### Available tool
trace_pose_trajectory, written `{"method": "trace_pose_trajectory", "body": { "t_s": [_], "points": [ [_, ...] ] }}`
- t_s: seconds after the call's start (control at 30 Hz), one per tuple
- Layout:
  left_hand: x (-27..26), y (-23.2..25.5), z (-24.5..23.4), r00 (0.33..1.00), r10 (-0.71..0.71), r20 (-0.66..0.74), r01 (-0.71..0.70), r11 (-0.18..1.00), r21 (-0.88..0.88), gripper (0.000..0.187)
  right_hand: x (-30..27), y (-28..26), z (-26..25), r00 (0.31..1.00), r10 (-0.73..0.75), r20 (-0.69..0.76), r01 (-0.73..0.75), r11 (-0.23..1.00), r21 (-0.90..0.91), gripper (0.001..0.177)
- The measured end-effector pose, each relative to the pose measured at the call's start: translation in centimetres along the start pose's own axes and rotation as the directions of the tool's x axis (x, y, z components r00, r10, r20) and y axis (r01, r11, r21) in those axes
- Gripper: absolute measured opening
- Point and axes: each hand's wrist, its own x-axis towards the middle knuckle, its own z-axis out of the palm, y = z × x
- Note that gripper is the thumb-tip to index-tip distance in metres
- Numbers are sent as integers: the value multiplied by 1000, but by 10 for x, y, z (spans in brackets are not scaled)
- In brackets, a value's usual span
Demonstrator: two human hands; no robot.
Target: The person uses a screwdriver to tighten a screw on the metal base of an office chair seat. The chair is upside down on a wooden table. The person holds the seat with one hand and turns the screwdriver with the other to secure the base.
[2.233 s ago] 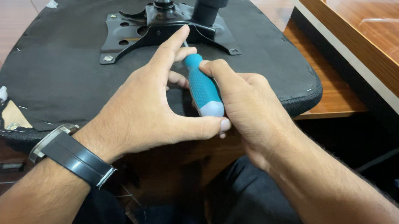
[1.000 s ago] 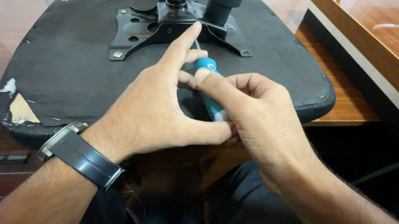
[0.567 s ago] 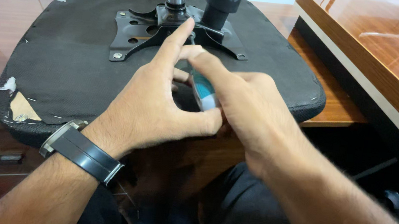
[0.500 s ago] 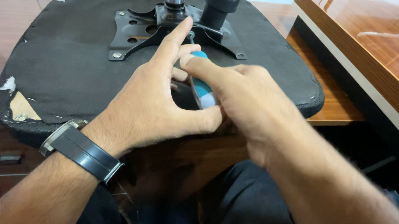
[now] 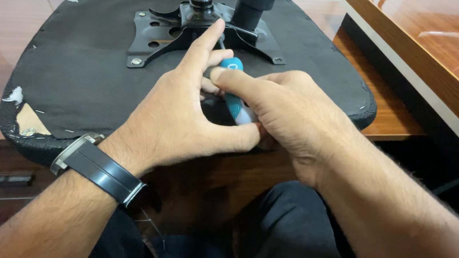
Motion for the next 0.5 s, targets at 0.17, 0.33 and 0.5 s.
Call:
{"method": "trace_pose_trajectory", "body": {
  "t_s": [0.17, 0.33, 0.5],
  "points": [
    [0, -1, 1, 1000, -22, 0, 22, 1000, 18, 131, 2, 4, -2, 999, -12, -36, 16, 993, 114, 38],
    [1, 1, 3, 1000, 1, 4, -1, 999, 33, 131, 6, 12, -1, 991, -33, -131, 44, 995, 87, 45],
    [1, 2, 5, 999, -19, 26, 16, 992, 122, 130, 6, 26, 6, 971, -39, -236, 35, 999, -23, 44]
  ]
}}
